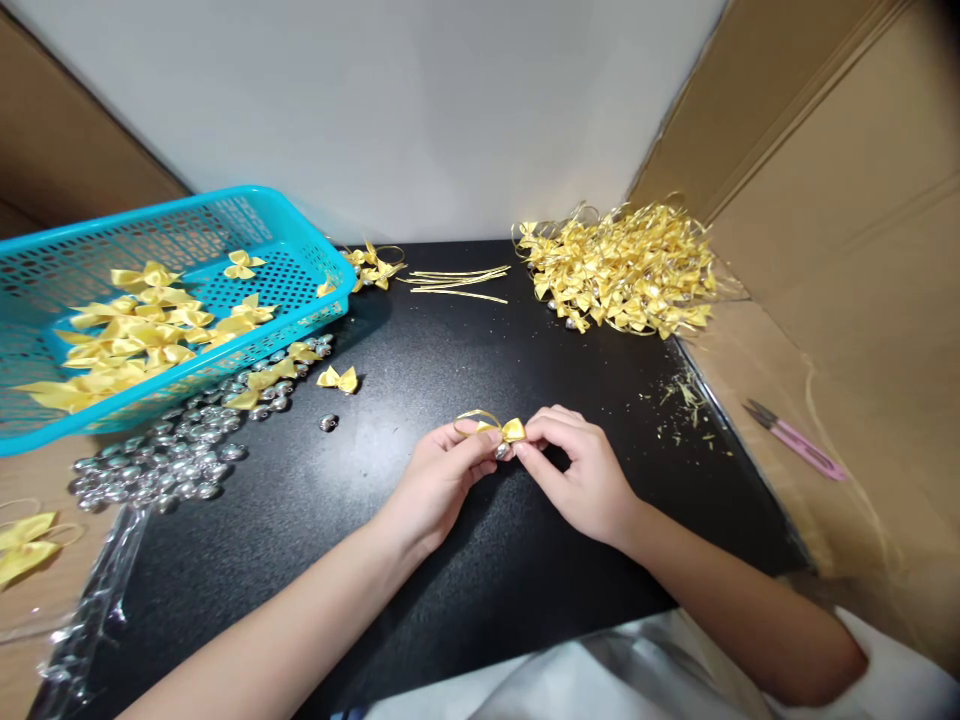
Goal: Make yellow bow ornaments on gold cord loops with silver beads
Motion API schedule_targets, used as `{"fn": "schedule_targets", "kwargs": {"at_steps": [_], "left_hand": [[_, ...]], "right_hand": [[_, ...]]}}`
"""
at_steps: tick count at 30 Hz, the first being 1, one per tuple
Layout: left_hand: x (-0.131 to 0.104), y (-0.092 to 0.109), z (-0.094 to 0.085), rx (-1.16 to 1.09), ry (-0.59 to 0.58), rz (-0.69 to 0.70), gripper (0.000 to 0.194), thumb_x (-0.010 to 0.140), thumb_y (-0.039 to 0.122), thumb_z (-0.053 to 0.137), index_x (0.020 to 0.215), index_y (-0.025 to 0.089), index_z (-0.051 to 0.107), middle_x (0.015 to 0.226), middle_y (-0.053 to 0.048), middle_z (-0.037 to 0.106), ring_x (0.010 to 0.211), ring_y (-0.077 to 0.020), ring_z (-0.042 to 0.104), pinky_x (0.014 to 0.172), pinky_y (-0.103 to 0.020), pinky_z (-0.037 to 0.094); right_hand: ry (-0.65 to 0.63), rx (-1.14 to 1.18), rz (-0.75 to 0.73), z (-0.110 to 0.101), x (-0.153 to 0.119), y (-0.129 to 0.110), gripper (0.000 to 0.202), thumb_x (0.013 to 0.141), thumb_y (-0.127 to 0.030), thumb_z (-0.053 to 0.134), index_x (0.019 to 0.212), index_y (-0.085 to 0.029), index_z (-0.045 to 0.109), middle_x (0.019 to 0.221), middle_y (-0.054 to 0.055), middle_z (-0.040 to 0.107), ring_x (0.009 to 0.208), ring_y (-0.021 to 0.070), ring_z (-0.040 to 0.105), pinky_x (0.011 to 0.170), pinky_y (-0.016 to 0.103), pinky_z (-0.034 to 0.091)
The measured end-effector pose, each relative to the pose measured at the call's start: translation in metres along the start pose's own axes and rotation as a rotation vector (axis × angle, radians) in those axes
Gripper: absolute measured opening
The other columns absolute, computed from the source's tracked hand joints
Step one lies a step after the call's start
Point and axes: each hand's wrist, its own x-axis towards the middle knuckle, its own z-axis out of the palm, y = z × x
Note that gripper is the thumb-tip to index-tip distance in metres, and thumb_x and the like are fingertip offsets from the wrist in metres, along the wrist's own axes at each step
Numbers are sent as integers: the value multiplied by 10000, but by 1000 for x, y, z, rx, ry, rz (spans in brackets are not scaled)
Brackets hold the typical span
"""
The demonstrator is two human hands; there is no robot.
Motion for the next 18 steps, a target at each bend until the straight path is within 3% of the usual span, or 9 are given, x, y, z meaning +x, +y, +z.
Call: {"fn": "schedule_targets", "kwargs": {"at_steps": [5,8,11,13,18], "left_hand": [[-1,-1,2,37,22,8,119,607,227,808,627,160,711,662,-11,697,650,-105,603,648,-202,460],[-2,-1,3,52,73,62,125,603,221,805,611,153,701,639,-9,691,639,-104,595,655,-207,459],[-3,-1,4,133,138,160,141,610,225,808,608,150,689,640,-10,700,632,-107,600,668,-217,462],[-4,-1,4,191,156,227,143,610,223,812,613,156,686,661,-15,715,653,-123,621,690,-232,476],[-9,0,7,296,170,343,131,636,226,802,623,168,686,683,-18,710,676,-144,634,691,-253,498]], "right_hand": [[25,-21,14,2,1,0,187,896,-141,579,719,-191,611,722,9,660,709,161,572,686,313,404],[172,-37,-3,0,0,-4,137,865,-139,606,749,-205,638,724,15,673,707,171,585,689,330,424],[322,-102,-190,-2,-3,-10,93,825,-145,634,780,-221,661,717,14,660,697,173,589,704,358,432],[319,-171,-287,-1,-5,-13,73,817,-163,659,831,-231,681,729,14,664,704,176,594,707,369,423],[348,-244,-173,4,-6,-12,30,841,-214,674,870,-219,680,737,22,665,707,174,583,707,371,402]]}}
